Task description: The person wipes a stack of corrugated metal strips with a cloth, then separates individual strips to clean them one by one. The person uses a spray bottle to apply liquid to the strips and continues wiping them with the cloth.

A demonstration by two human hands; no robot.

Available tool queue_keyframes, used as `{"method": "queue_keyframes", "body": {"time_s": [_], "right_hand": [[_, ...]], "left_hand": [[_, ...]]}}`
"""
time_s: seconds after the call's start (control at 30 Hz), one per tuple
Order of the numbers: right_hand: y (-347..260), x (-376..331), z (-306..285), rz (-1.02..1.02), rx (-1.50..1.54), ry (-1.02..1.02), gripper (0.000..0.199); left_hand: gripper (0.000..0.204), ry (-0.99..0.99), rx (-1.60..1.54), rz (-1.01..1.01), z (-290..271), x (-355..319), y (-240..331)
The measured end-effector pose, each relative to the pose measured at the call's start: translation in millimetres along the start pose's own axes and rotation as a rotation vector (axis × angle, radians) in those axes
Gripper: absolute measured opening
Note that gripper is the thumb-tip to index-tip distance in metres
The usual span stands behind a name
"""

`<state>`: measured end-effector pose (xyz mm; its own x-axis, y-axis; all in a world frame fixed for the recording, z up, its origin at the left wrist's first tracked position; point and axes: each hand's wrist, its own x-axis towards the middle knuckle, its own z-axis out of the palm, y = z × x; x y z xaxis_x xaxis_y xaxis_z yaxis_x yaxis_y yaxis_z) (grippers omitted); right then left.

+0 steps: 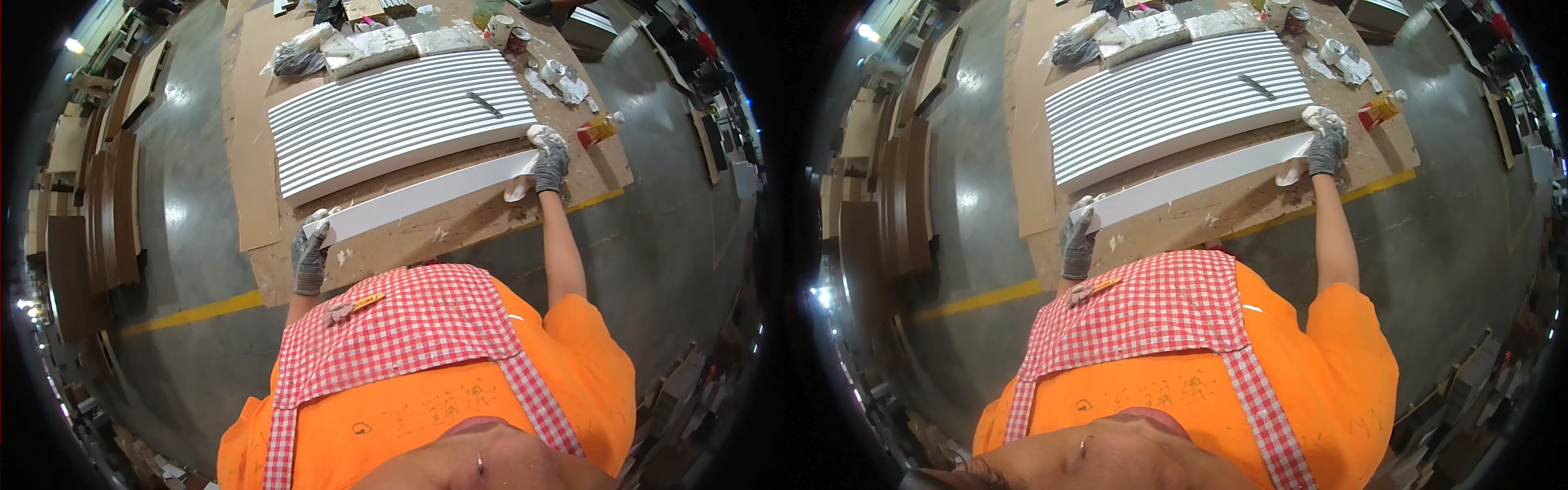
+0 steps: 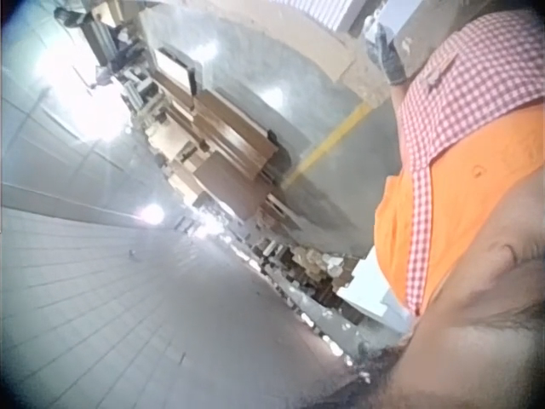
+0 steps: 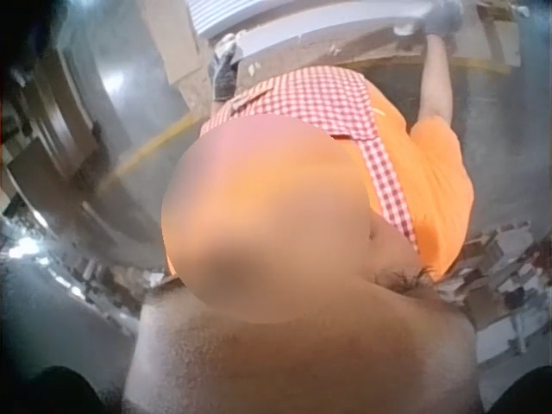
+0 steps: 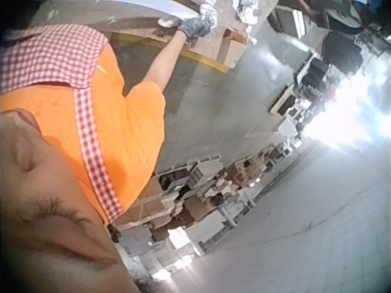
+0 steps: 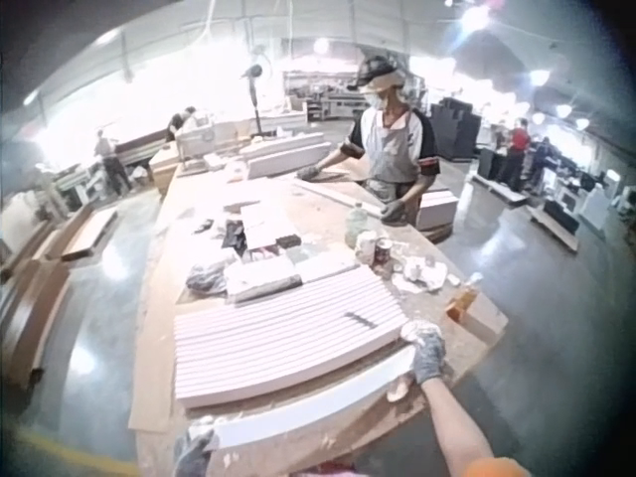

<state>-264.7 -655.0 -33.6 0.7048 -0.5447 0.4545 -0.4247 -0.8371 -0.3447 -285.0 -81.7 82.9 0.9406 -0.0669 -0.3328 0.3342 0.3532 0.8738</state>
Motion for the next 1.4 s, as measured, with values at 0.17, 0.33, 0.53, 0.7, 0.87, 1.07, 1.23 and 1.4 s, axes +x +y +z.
{"method": "queue_keyframes", "body": {"time_s": [0.17, 0.33, 0.53, 0.7, 0.87, 1.07, 1.23, 1.4], "right_hand": [[51.4, 39.3, -10.3, 0.051, 0.044, -0.038, 0.024], [36.3, 58.7, -53.9, 0.976, 1.012, -0.332, 0.039], [4.0, 36.6, -98.2, 0.939, 1.239, -0.219, 0.045], [64.9, 37.0, -91.0, 0.582, 0.48, 0.028, 0.045], [86.2, 52.1, -100.2, 0.307, 0.563, 0.052, 0.034], [-22.4, -5.2, -61.9, -0.274, 0.127, -0.657, 0.031], [-184.8, -100.2, -81.3, -0.77, 0.172, -0.383, 0.032], [-348.1, -132.4, -128.8, -0.912, 0.69, -0.555, 0.028]], "left_hand": [[0.035, -0.029, 0.234, 0.06, -2.4, 4.1, 8.9], [0.035, -0.137, 0.469, -0.04, 8.3, -7.3, 45.0], [0.028, -0.302, 0.728, 0.44, -0.8, -9.7, 52.4], [0.025, -0.328, 0.781, 0.589, 1.0, -0.9, 59.9], [0.052, -0.251, 1.019, 0.85, -4.4, 5.7, 56.1], [0.089, -0.113, 0.611, 0.537, -0.1, 4.5, 37.3], [0.075, -0.105, 0.784, 0.48, -19.5, 0.5, 26.9], [0.069, -0.11, 0.76, 0.53, -13.9, 6.6, 29.5]]}}
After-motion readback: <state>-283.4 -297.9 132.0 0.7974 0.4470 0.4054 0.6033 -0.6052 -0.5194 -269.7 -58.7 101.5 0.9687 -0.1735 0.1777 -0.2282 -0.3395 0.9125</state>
